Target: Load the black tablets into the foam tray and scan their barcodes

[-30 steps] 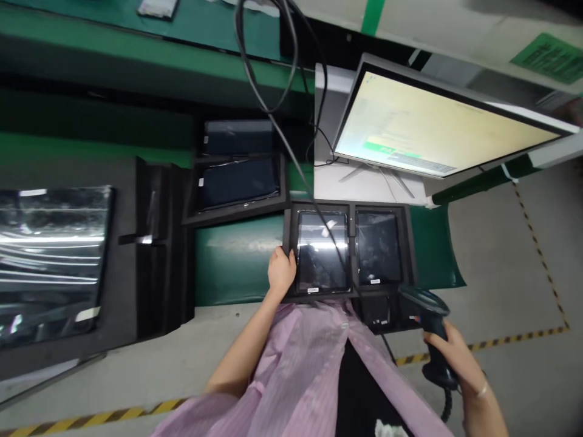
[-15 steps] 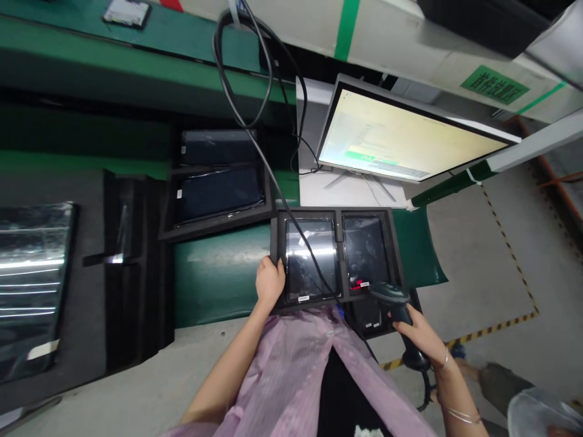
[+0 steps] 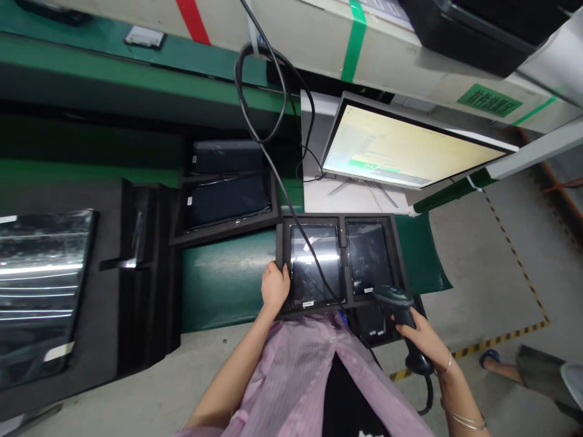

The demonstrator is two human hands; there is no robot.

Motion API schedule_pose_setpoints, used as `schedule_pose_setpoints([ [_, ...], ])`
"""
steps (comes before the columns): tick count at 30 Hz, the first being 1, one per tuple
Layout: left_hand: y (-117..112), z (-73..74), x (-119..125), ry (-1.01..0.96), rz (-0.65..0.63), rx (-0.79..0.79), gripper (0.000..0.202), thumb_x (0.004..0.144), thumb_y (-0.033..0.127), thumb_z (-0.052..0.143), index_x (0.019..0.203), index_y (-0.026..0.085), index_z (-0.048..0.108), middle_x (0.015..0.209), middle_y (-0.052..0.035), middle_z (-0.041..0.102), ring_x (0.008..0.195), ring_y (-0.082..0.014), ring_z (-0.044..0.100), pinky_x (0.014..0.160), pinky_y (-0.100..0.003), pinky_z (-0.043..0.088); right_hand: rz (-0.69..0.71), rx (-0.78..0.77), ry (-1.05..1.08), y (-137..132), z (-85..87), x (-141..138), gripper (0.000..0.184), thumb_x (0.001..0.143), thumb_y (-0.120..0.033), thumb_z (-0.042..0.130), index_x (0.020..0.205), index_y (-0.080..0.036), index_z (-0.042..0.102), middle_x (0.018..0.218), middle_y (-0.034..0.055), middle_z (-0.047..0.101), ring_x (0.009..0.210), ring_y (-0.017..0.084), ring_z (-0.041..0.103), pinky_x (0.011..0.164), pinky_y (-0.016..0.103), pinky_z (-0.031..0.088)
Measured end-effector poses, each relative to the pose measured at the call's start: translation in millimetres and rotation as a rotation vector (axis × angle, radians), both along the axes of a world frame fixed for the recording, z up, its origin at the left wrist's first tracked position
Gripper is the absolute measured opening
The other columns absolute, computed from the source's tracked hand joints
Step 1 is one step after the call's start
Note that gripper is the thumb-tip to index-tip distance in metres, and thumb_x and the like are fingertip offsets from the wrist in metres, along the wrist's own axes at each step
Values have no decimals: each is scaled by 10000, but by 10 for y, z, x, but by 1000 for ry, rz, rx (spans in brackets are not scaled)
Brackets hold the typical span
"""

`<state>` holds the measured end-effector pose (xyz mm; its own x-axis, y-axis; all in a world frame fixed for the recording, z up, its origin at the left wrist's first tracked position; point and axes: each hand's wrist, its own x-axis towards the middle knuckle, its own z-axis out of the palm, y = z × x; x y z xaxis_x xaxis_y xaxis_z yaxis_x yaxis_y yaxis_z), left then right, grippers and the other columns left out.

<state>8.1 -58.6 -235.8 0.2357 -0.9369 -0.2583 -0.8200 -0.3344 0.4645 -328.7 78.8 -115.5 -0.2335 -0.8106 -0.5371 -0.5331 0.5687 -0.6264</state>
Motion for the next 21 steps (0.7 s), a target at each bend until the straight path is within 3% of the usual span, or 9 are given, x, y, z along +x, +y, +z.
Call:
schedule_pose_setpoints([
  [5,2,21,-6,3,-3,7,239,925,281,394,1010,86,503,973,-185,623,945,-308,614,789,-379,480,-21,18,-99,-38,43,142,374,652,-372,589,944,-139,616,956,89,663,873,245,590,805,361,446],
  [9,-1,56,-10,12,-4,29,245,933,272,393,1025,70,498,987,-193,621,955,-312,612,787,-375,479,-14,78,-273,-108,23,469,402,643,-397,622,939,-124,615,898,82,651,703,189,557,650,312,453],
  [14,6,68,-13,24,-9,49,250,941,276,392,1039,66,488,1026,-195,610,983,-304,603,808,-366,475,-31,136,-466,-180,-20,903,396,660,-403,618,958,-143,593,902,52,624,693,155,527,637,280,447],
  [21,18,75,1,43,-14,78,249,942,283,394,1043,75,486,1035,-184,605,996,-302,597,811,-366,473,-63,156,-529,-193,-20,1168,316,608,-338,643,860,-153,596,734,2,571,624,131,468,556,237,377],
])
